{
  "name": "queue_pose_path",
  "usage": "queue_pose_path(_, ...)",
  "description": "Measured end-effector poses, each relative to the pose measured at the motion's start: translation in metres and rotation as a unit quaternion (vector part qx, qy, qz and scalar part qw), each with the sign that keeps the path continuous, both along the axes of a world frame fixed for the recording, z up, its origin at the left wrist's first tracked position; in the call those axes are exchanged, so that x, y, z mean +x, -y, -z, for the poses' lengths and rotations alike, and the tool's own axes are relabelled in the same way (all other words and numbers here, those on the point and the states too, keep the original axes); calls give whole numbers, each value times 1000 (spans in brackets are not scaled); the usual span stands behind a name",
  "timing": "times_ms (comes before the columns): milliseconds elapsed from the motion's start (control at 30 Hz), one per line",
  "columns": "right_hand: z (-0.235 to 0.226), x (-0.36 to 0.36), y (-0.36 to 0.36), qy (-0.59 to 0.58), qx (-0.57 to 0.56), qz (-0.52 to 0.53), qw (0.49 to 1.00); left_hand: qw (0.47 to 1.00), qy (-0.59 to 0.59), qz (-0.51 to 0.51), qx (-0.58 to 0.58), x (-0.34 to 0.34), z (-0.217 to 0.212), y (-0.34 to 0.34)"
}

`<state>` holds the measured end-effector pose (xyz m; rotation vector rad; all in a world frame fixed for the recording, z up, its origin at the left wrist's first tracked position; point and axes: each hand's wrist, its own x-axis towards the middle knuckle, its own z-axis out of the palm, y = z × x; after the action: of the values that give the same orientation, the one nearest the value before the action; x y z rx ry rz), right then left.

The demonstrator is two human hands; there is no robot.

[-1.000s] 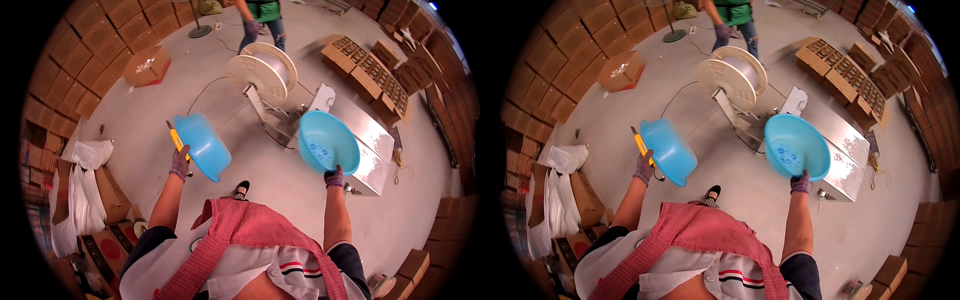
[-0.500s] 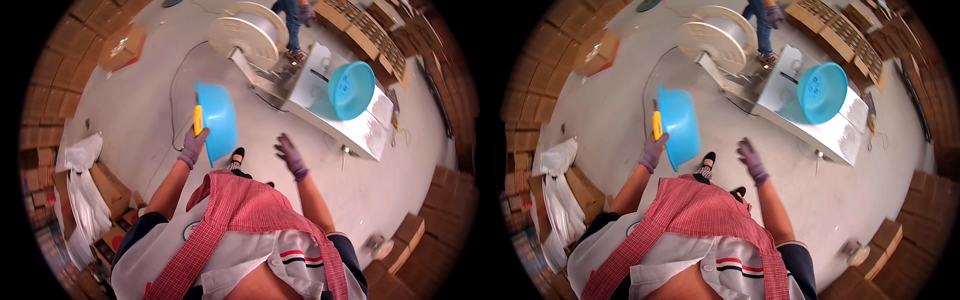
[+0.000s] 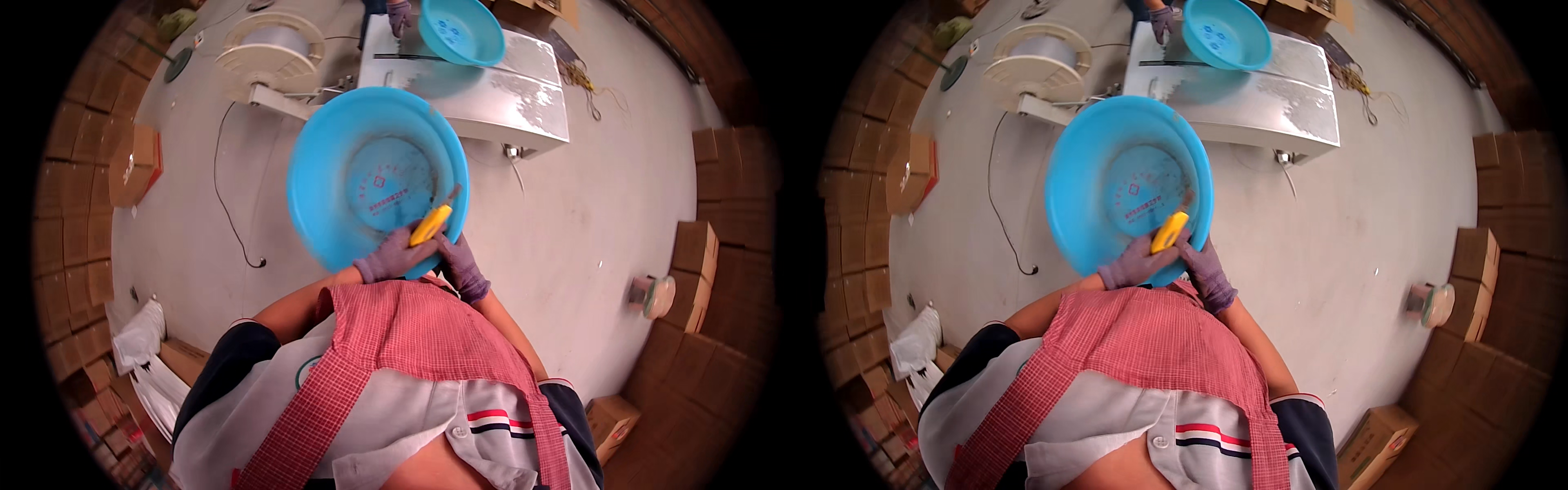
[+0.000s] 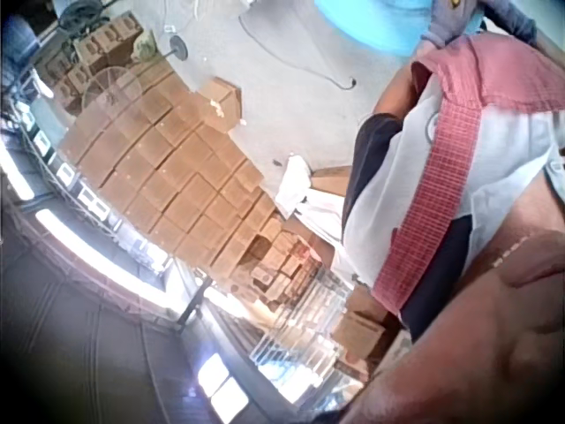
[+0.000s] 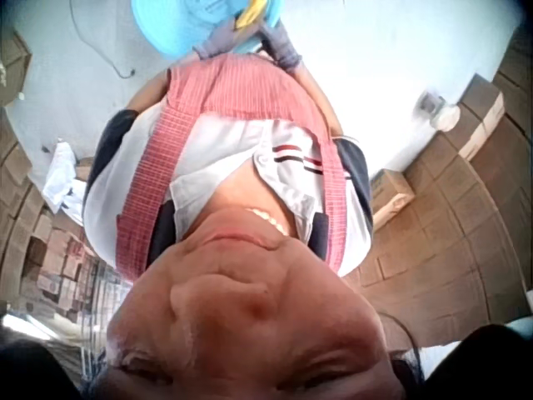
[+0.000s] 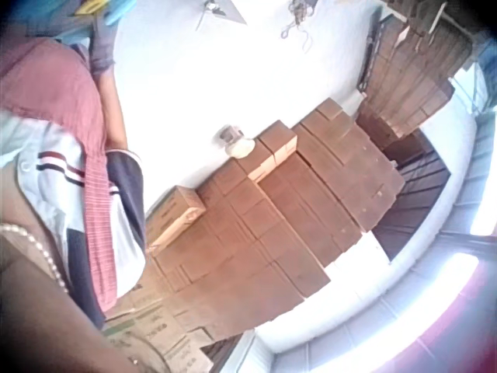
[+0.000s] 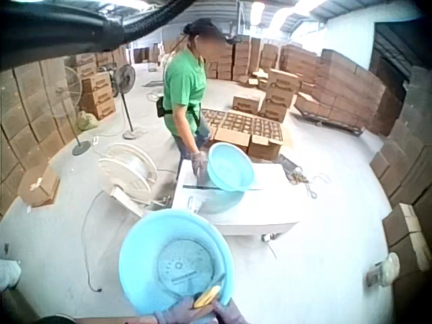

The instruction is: The person uses a yellow utility knife to cut the tape on several cardboard boxes. They open the flaps to reveal rows of glass jars inside and then place the opened boxes on the floor.

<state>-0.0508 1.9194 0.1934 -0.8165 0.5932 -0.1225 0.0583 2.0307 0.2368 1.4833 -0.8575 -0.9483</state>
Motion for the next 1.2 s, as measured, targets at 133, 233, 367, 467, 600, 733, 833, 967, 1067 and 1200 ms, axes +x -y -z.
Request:
queue_pose_path(133,13,-44,20,-57,60,129,988,987,-70,103,103,-22,5,50)
queue_pose_path(233,14,-72,48,-66,113,168,977,980,-154,61,113,-48,20,78)
queue_pose_path(367,21,-121,78,-27,147,248,957,950,-218,84,206,-50,6,110)
queue_pose_path(467,48,-187,102,-16,195,323,926,932,-305,120,155,-51,-10,147)
queue_pose_path(600,86,-301,133,-63,-3,333,941,896,-396,177,91,-74,8,235)
queue_pose_path(733,43,-364,137,-373,-479,233,760,906,-211,313,194,-90,16,331)
queue_pose_path(833,106,-437,141,-139,-20,593,793,901,-153,319,252,-107,56,398)
queue_pose_path(967,101,-498,216,-405,-238,453,758,923,-146,176,309,-88,178,419)
queue_pose_path(1067,91,-524,297,-483,-300,378,731,891,46,152,426,-100,165,411)
queue_pose_path(1200,123,-562,455,-263,-107,546,789,863,78,141,478,-134,129,455)
